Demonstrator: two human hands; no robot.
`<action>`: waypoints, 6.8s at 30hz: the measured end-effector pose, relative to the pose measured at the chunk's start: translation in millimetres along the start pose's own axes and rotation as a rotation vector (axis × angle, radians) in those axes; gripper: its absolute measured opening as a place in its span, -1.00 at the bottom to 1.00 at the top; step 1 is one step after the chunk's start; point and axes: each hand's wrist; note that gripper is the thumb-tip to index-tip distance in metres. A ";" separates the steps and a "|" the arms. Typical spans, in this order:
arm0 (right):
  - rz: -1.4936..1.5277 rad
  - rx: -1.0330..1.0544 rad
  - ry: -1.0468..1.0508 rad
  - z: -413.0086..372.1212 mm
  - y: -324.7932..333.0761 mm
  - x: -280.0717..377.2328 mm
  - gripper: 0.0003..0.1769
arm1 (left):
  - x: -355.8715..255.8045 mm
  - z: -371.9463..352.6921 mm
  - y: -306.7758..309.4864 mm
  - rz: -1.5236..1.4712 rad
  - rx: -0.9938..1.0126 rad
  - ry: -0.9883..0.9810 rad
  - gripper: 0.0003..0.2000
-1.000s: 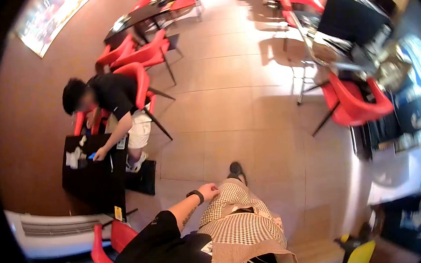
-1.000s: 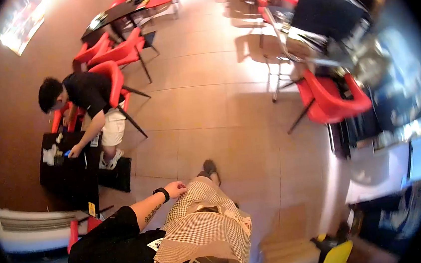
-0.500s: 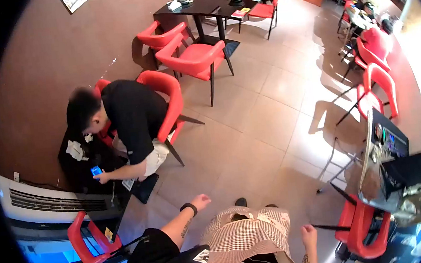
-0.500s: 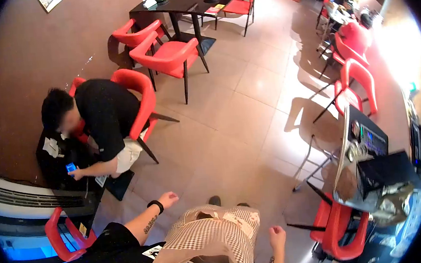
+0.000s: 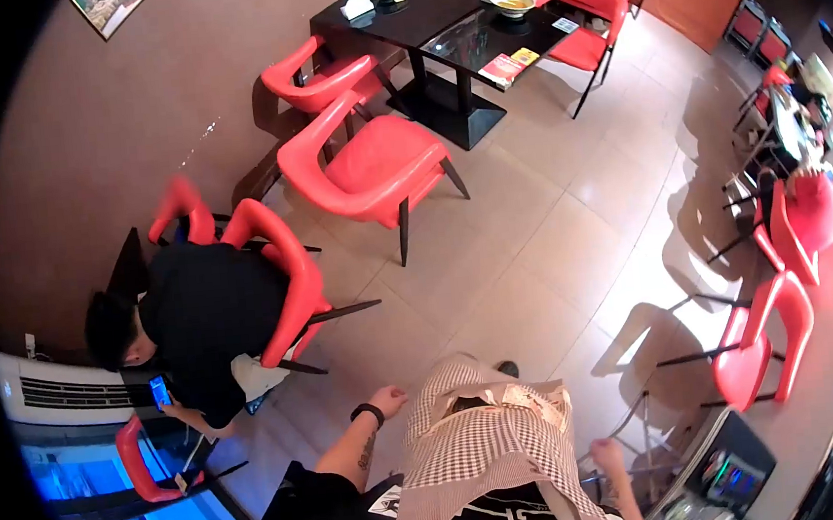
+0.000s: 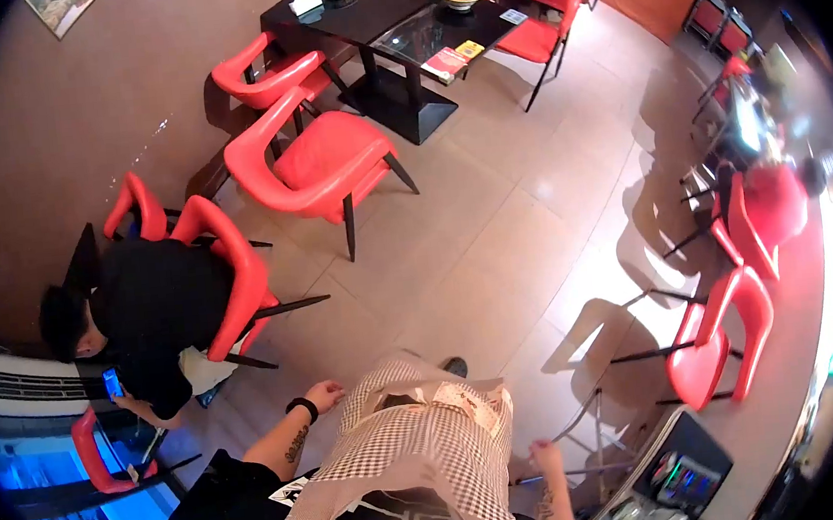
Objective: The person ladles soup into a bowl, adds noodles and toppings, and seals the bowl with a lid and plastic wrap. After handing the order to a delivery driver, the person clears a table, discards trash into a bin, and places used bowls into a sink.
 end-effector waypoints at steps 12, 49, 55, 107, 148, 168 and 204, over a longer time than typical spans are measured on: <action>-0.242 -0.047 0.569 298.1 80.7 590.6 -0.62 | -272.5 267.0 122.2 -0.378 -0.075 0.080 -0.67; -1.305 0.465 0.554 1317.0 245.4 1425.7 -0.64 | -1120.9 513.5 106.7 -1.746 -0.399 0.849 -0.91; -1.124 0.975 1.181 911.1 -31.0 1569.2 -0.75 | -1186.1 546.2 217.9 -1.586 -1.090 0.867 -0.85; -1.825 2.267 1.267 778.7 -469.4 1813.5 -0.83 | -1198.5 842.2 740.3 -0.956 -0.815 1.493 -0.84; -0.920 1.030 1.832 760.8 -735.1 2013.3 -0.66 | -1103.0 732.9 910.8 -0.997 -1.598 0.909 -0.92; -1.276 1.403 2.292 612.4 -958.4 1944.4 -0.70 | -932.5 892.1 983.8 -0.822 -1.353 1.098 -0.95; -0.913 1.643 1.969 681.3 -857.0 1971.8 -0.47 | -766.0 945.7 1269.9 -0.096 -0.700 0.712 -0.69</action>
Point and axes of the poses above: each hand's wrist, its own z-axis towards the middle knuckle, its own y-axis out of the back of the hand, x = y × z, and after that the axes turned 13 degrees about z, right-handed
